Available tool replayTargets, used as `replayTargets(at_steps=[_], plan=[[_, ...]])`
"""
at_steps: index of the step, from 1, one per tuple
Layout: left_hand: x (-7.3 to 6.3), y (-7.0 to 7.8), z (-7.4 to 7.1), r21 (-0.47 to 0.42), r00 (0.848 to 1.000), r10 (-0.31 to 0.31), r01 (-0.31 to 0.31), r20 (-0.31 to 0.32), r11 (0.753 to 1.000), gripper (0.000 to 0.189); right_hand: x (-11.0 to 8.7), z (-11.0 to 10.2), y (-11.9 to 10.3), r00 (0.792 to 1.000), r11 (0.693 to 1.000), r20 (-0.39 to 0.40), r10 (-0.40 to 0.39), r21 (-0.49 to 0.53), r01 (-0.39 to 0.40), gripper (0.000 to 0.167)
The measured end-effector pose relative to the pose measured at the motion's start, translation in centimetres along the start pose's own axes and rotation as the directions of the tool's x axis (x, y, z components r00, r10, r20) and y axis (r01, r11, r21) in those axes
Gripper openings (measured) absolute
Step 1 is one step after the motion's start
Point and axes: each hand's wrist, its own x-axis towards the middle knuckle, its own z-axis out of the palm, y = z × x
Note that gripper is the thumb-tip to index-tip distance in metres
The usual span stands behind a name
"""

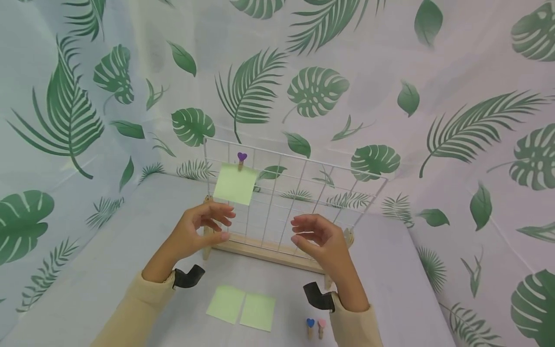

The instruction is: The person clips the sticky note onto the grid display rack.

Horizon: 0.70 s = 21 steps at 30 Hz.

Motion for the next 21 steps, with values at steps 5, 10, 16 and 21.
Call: replayTargets(at_steps=[5,10,16,21], plan=[[-1.0,-0.4,0.4,-0.018,0.999,-0.044,0.044,0.005,0.999,0.048,-1.2,-0.4,0.9,1.0,0.999,0.012,-0.014,0.032,0.013,0.031],[-1.9,-1.3,0.6,-0.019,0.999,-0.035,0.036,0.015,0.999,0.048,-2.3,-0.6,1.5,1.0,0.998,0.007,-0.021,0.066,0.021,0.031],[-2.9,-2.2,1.0,-0.058,0.998,-0.06,0.062,0.03,0.996,0.048,-3.8,-0.8,2.0,0.999,0.997,-0.012,-0.032,0.074,0.033,0.032],[-3.8,-2.9,1.2,-0.078,0.994,-0.1,0.102,0.031,0.992,0.048,-5.0,-0.9,2.5,1.0,0.998,-0.025,-0.016,0.068,0.017,0.032]])
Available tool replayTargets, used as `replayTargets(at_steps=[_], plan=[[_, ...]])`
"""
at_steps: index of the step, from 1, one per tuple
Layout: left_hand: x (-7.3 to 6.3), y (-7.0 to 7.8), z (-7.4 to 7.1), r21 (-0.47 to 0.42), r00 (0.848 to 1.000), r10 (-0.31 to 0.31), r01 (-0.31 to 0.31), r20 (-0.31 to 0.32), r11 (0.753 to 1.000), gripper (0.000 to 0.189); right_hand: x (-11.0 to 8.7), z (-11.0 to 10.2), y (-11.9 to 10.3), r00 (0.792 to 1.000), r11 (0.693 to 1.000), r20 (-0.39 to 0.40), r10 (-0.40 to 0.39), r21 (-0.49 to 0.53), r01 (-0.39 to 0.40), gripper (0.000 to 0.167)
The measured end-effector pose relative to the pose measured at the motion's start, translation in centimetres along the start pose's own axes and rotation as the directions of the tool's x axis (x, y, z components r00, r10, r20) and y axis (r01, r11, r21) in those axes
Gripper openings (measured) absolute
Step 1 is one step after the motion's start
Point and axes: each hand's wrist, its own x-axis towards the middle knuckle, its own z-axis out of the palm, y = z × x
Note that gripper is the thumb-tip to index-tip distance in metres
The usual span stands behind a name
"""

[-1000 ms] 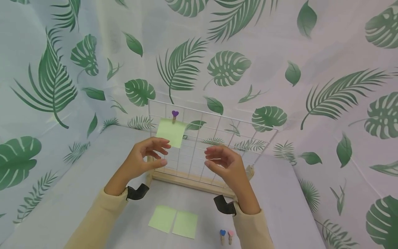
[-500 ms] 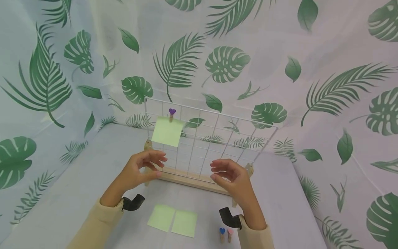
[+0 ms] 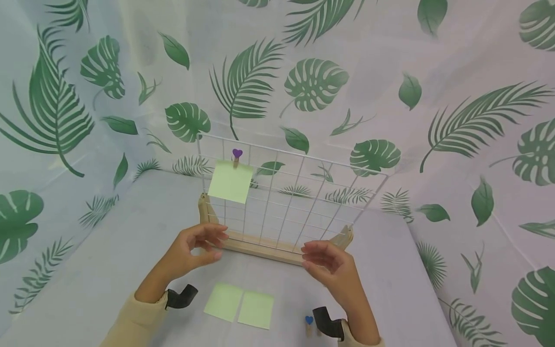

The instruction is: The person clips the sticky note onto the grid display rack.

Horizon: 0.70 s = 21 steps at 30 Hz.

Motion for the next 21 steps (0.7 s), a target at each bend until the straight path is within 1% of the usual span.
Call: replayTargets(at_steps=[5,10,12,17,21], plan=[[-0.7,-1.0,0.2,-0.009,1.0,-0.012,0.012,0.0,1.0,0.049,-1.2,-0.2,0.7,0.999,1.0,-0.023,0.031,0.001,-0.031,0.032],[-1.4,-1.8,0.5,-0.025,1.0,-0.018,0.018,-0.004,1.0,0.047,-2.3,-0.1,1.3,0.993,0.994,-0.067,0.101,-0.027,-0.103,0.031],[-1.7,-2.2,0.6,-0.035,1.0,-0.03,0.03,-0.007,0.999,0.046,-2.7,-0.1,1.5,0.987,0.991,-0.088,0.132,-0.026,-0.135,0.031],[-2.6,-3.1,1.0,-0.049,0.996,-0.092,0.092,-0.009,0.995,0.045,-3.6,0.0,2.4,0.97,0.979,-0.137,0.2,-0.012,-0.204,0.028],[-3.2,-3.7,1.2,-0.05,0.99,-0.137,0.136,-0.013,0.989,0.044,-4.2,0.2,2.9,0.949,0.962,-0.175,0.262,-0.038,-0.272,0.028]])
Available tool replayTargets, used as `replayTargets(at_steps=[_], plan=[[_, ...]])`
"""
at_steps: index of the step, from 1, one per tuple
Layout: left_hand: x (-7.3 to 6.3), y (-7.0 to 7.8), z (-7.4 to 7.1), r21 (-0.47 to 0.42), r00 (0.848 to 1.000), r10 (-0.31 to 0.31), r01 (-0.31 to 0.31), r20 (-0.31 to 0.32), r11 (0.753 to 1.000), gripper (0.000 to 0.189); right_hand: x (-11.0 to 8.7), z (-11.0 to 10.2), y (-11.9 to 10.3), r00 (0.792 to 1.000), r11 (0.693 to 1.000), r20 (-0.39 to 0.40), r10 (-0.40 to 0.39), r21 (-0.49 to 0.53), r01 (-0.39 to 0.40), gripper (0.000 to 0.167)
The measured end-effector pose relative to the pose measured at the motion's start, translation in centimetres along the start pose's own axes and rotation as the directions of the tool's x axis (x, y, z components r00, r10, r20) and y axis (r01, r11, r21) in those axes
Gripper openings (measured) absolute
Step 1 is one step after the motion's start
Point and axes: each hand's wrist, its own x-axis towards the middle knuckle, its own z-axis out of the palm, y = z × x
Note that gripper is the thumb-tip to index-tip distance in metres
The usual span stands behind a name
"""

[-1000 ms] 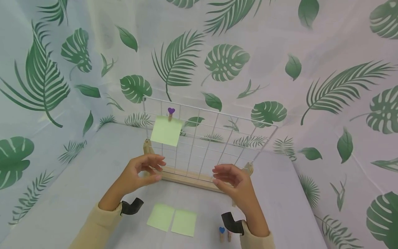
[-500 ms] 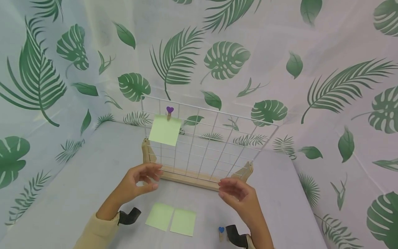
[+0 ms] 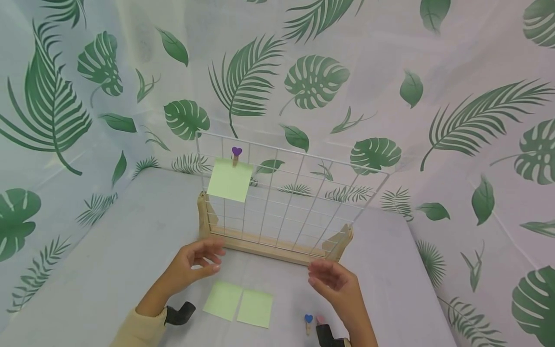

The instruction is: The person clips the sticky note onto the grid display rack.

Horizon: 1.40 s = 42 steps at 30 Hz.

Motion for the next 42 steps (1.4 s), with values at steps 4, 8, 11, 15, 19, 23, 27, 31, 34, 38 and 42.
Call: replayTargets(at_steps=[4,8,11,15,19,23,27,31,34,38,42], plan=[[-0.4,-0.5,0.1,-0.006,0.999,-0.04,0.04,-0.006,0.999,0.045,-0.3,0.0,0.6,0.998,0.998,-0.032,0.055,-0.035,-0.056,0.028],[-0.9,-1.3,0.1,-0.011,0.996,-0.085,0.085,-0.013,0.996,0.046,-0.8,-0.2,1.3,0.995,0.995,-0.039,0.092,-0.035,-0.093,0.028],[-1.3,-1.8,0.1,-0.011,0.993,-0.121,0.121,-0.013,0.993,0.046,-1.2,-0.4,1.8,0.99,0.989,-0.034,0.138,-0.046,-0.139,0.028],[-1.8,-2.6,0.1,-0.011,0.987,-0.161,0.161,-0.009,0.987,0.045,-1.8,-0.6,2.3,0.975,0.974,-0.025,0.22,-0.055,-0.221,0.027],[-2.3,-3.5,0.1,0.008,0.978,-0.208,0.208,0.001,0.978,0.045,-2.2,-0.6,3.1,0.955,0.953,-0.03,0.294,-0.063,-0.296,0.029],[-2.7,-4.1,0.1,0.014,0.971,-0.239,0.239,0.015,0.971,0.046,-2.4,-0.6,4.1,0.931,0.929,-0.056,0.361,-0.066,-0.364,0.031],[-2.8,-4.5,0.1,0.03,0.966,-0.258,0.258,0.023,0.966,0.044,-2.4,-0.7,5.1,0.914,0.913,-0.063,0.4,-0.057,-0.404,0.031],[-3.0,-5.1,0.1,0.056,0.959,-0.283,0.282,0.025,0.958,0.044,-2.6,-1.1,5.8,0.916,0.915,0.004,0.4,-0.048,-0.4,0.028],[-3.1,-5.5,0.1,0.085,0.954,-0.299,0.297,0.01,0.951,0.042,-2.8,-1.6,6.5,0.93,0.936,0.102,0.353,-0.046,-0.35,0.03],[-3.2,-5.6,0.2,0.117,0.949,-0.315,0.314,-0.005,0.942,0.038,-3.0,-2.3,7.4,0.93,0.949,0.191,0.315,-0.053,-0.311,0.033],[-3.3,-5.5,0.3,0.132,0.944,-0.33,0.328,-0.006,0.935,0.036,-3.0,-2.7,8.0,0.909,0.936,0.221,0.352,-0.084,-0.342,0.034]])
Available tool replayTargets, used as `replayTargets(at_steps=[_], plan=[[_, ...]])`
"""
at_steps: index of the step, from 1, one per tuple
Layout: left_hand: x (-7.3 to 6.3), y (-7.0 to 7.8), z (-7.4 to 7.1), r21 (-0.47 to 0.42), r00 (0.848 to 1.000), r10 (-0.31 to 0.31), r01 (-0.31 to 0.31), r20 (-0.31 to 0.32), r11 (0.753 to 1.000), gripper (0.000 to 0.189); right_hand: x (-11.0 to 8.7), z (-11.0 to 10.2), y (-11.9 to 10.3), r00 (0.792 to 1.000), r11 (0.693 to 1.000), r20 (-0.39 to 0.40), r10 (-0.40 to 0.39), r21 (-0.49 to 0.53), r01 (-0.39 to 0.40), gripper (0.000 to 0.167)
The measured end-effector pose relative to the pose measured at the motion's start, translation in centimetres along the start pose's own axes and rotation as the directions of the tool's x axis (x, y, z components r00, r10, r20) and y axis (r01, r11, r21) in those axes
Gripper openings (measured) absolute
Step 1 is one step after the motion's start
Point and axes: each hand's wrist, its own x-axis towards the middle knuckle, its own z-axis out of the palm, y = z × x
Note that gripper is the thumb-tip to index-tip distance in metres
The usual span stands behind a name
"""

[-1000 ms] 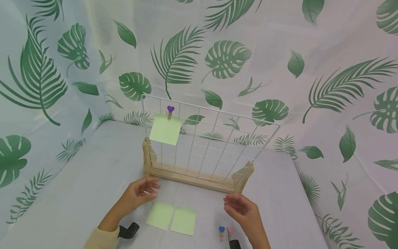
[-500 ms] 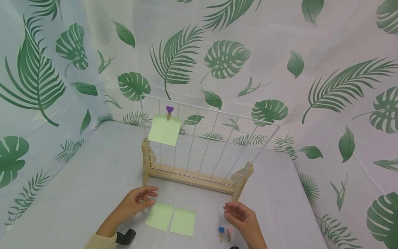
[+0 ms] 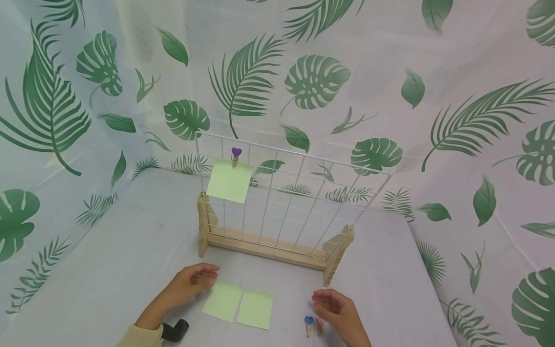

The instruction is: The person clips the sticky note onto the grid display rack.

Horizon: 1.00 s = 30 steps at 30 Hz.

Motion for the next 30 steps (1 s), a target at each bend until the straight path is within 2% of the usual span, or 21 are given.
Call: replayTargets(at_steps=[7,11,16,22,30], plan=[[0.3,-0.1,0.3,0.072,0.998,-0.051,0.053,-0.03,0.996,0.034,0.2,-0.2,0.4,0.997,0.994,0.078,0.03,-0.103,-0.022,0.033],[0.5,-0.3,0.6,0.127,0.995,-0.083,0.091,-0.063,0.988,0.033,0.4,-0.1,0.6,0.995,0.981,0.057,0.079,-0.184,-0.067,0.03],[0.7,-0.1,1.2,0.204,0.988,-0.108,0.129,-0.112,0.97,0.029,0.4,0.1,1.0,0.995,0.965,0.031,0.093,-0.249,-0.083,0.027],[0.6,0.3,1.7,0.297,0.983,-0.109,0.149,-0.149,0.943,0.019,0.1,0.3,1.3,0.992,0.951,0.009,0.128,-0.285,-0.12,0.027],[0.5,0.4,1.8,0.331,0.983,-0.064,0.12,-0.175,0.936,0.01,-0.3,0.6,1.3,0.998,0.926,0.016,0.053,-0.375,-0.043,0.016]])
